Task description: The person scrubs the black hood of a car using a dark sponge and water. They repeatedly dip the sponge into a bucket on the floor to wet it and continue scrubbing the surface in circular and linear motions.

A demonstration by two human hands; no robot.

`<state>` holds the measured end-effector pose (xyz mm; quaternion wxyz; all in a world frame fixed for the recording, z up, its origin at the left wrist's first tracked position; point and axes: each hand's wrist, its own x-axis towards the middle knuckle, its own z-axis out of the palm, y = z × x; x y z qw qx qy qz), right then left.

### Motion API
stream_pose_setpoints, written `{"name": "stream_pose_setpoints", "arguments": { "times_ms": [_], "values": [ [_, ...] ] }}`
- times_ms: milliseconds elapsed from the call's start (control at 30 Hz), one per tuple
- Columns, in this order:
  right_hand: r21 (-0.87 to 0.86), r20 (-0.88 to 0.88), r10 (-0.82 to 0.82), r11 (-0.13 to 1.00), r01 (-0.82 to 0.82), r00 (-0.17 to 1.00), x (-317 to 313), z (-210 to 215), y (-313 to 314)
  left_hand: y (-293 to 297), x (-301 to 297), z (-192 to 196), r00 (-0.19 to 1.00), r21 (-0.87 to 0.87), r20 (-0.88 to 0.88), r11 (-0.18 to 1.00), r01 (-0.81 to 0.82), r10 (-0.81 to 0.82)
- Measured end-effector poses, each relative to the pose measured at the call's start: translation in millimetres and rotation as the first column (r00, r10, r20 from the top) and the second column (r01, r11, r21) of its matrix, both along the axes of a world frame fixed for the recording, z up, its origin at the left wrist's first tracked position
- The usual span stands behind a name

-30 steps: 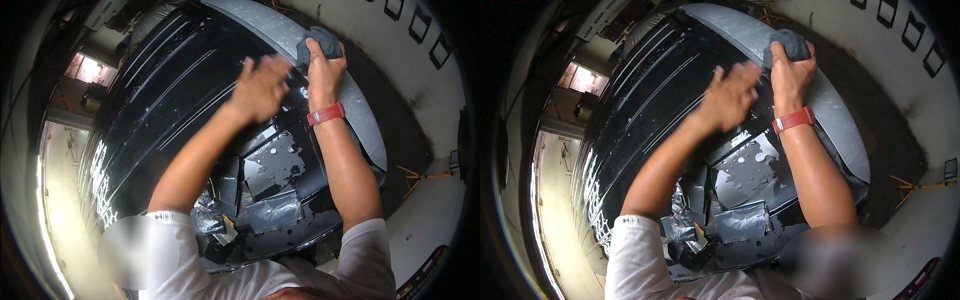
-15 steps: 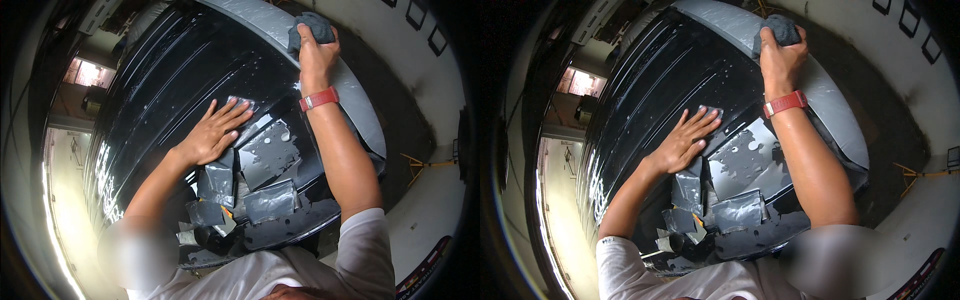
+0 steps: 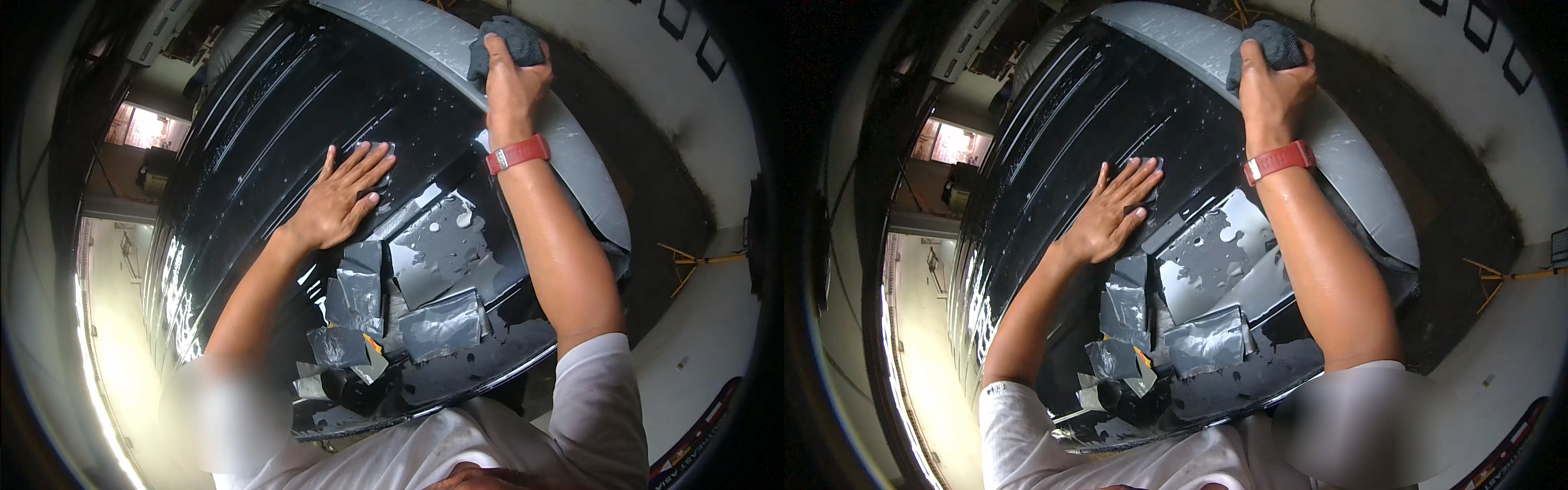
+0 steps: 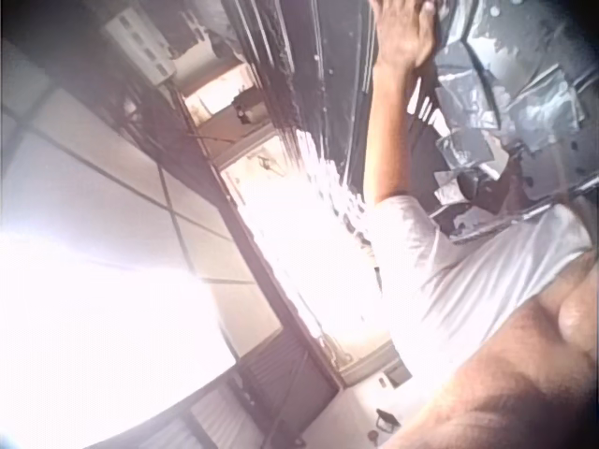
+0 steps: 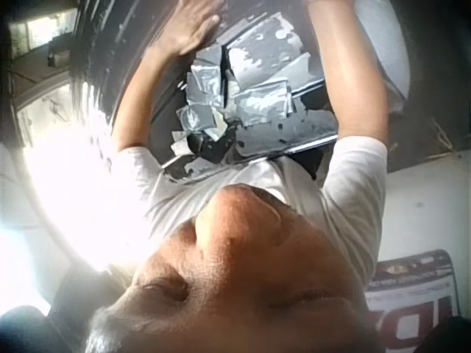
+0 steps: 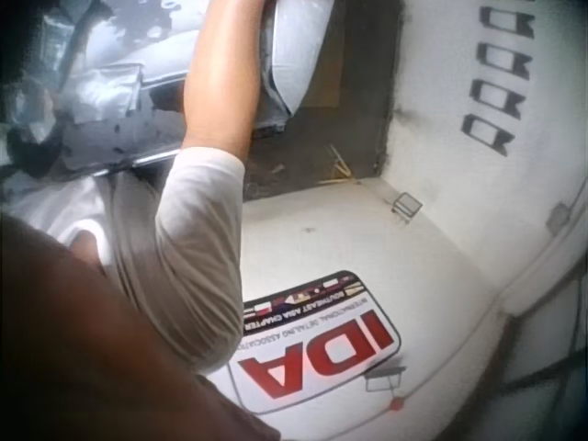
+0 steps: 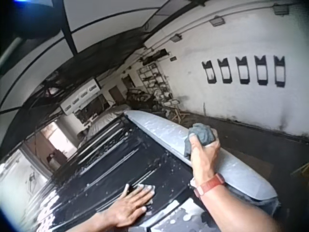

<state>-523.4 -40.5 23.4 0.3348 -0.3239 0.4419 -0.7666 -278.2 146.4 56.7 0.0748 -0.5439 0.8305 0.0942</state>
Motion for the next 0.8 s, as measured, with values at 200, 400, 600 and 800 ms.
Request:
{"name": "stream_pose_setpoints", "arguments": {
  "times_ms": [200,400,600,800],
  "values": [
    [0.001,-0.064,0.057,0.998,-0.057,0.996,15.2,3.3,8.2,-99.2,-70.6,-34.7,0.977,-0.235,-0.131,0.963,0.132,-0.166],
    [-0.022,-0.007,0.044,0.999,-0.045,0.999,-2.7,-2.5,-4.0,-34.5,-60.0,-11.3,0.959,-0.005,-0.195,0.978,0.210,-0.207],
    [-0.033,0.041,0.094,0.995,-0.093,0.995,3.6,-0.5,-3.5,-81.6,-46.6,-27.9,0.997,-0.313,-0.067,0.948,-0.051,0.032],
    [-0.065,0.008,0.143,0.988,-0.142,0.990,-1.3,0.2,2.3,-178.4,-19.5,-45.0,0.893,-0.255,-0.167,0.857,-0.449,0.418]
  ]
}}
